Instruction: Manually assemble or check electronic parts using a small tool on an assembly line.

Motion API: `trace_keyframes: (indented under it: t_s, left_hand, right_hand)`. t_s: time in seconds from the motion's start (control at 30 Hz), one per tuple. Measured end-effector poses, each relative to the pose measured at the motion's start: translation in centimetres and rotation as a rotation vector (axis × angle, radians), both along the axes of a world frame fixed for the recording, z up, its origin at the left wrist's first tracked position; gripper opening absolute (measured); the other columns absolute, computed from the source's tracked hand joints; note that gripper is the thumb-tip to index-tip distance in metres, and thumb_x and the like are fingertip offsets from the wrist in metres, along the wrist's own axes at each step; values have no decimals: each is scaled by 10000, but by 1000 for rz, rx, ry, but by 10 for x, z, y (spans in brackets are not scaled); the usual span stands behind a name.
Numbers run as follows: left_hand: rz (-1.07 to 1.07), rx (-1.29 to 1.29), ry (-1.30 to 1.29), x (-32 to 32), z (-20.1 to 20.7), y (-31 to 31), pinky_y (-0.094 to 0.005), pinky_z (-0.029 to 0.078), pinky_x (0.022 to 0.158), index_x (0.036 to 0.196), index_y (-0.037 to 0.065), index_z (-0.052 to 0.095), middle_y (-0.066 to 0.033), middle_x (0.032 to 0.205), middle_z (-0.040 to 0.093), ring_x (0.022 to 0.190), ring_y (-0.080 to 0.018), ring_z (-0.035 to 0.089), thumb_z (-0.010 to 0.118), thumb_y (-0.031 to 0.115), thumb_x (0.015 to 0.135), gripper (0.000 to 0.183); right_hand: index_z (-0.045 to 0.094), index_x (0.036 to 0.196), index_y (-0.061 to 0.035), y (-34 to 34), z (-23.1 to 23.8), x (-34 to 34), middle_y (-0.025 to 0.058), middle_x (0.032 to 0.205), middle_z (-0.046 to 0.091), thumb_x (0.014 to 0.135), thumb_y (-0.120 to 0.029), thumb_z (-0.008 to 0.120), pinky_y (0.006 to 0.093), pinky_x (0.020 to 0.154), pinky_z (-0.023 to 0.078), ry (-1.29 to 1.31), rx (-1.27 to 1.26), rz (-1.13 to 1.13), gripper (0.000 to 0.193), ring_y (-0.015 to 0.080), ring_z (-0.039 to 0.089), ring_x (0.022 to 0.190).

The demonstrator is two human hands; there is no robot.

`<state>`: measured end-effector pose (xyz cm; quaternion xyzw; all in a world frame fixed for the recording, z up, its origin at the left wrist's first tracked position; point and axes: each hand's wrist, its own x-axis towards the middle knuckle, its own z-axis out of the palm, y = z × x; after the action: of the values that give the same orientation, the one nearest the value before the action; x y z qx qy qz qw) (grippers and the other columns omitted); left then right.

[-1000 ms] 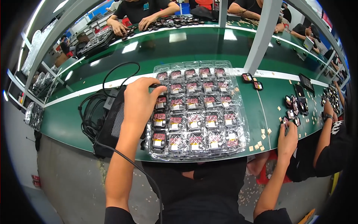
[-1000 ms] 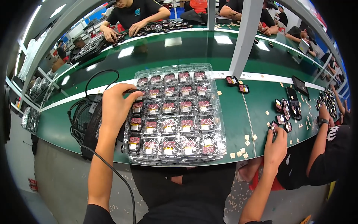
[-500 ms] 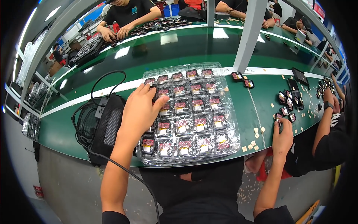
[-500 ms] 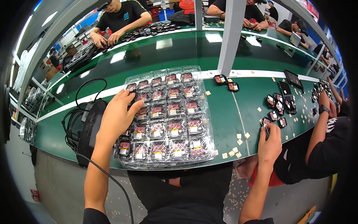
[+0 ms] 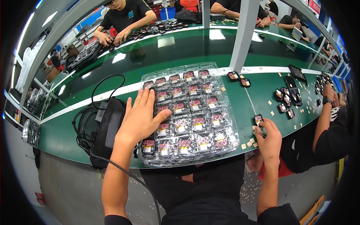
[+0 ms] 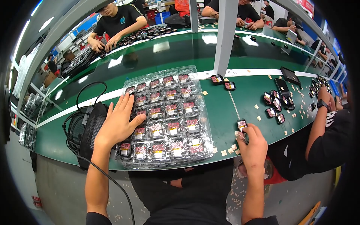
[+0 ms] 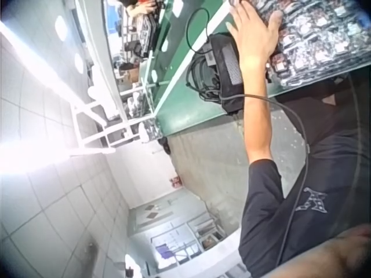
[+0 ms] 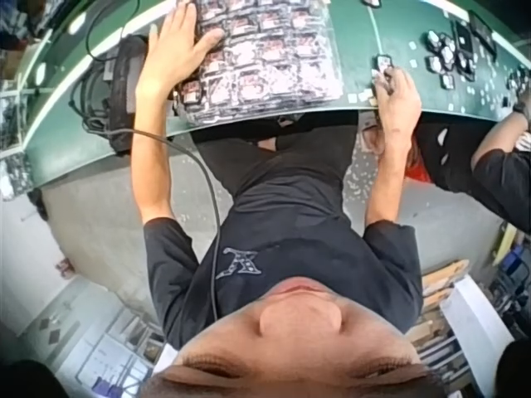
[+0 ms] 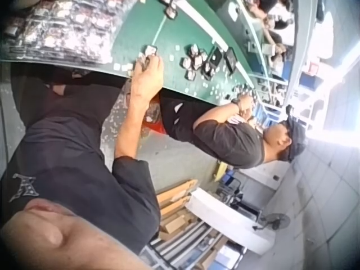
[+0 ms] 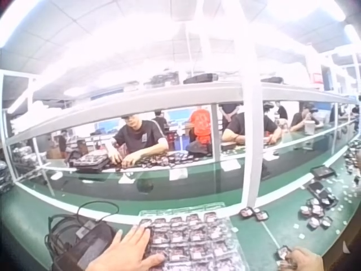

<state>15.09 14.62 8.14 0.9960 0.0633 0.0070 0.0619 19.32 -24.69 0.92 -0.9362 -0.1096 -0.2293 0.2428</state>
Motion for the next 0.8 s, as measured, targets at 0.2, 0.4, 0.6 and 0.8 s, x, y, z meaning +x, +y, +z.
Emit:
trace_keyframes:
  t_s: [0.2, 0.4, 0.6, 0.8]
  left_hand:
    - [10, 48, -29, 0, -7, 0, -525, 100, 1258, 1568, -42, 302, -250, 1655, 244, 1562, -396, 152, 456, 573, 1028, 832]
    - [-21, 179, -334, -6, -9, -10, -560, 119, 1245, 1564, -27, 316, -242, 1643, 278, 1547, -444, 156, 512, 531, 1019, 804]
    - [-457, -93, -661, -50, -3, -77, -589, 279, 1182, 1471, -32, 462, -248, 1525, 443, 1437, -479, 374, 687, 488, 929, 784]
    - [-418, -1377, -366, -107, -26, -138, -436, 468, 1108, 1418, -93, 504, -254, 1443, 498, 1333, -354, 540, 840, 359, 840, 807]
  right_hand:
    - [664, 963, -33, 21, 7, 4, 97, 1099, 714, 821, -102, 765, 429, 735, 548, 12, 30, 77, 188, 377, 685, 843]
    - [645, 993, -11, 29, 33, -13, 126, 1112, 747, 784, -10, 771, 294, 536, 453, 61, 356, 132, 244, 151, 574, 552]
    - [609, 1043, 9, 35, 50, -61, 192, 1150, 745, 724, 19, 808, 191, 463, 311, 98, 634, 476, 377, -22, 329, 472]
    - [572, 1044, -31, 57, 61, -83, 300, 1151, 710, 718, -96, 928, 320, 660, 609, 152, 657, 935, 487, 298, 773, 844]
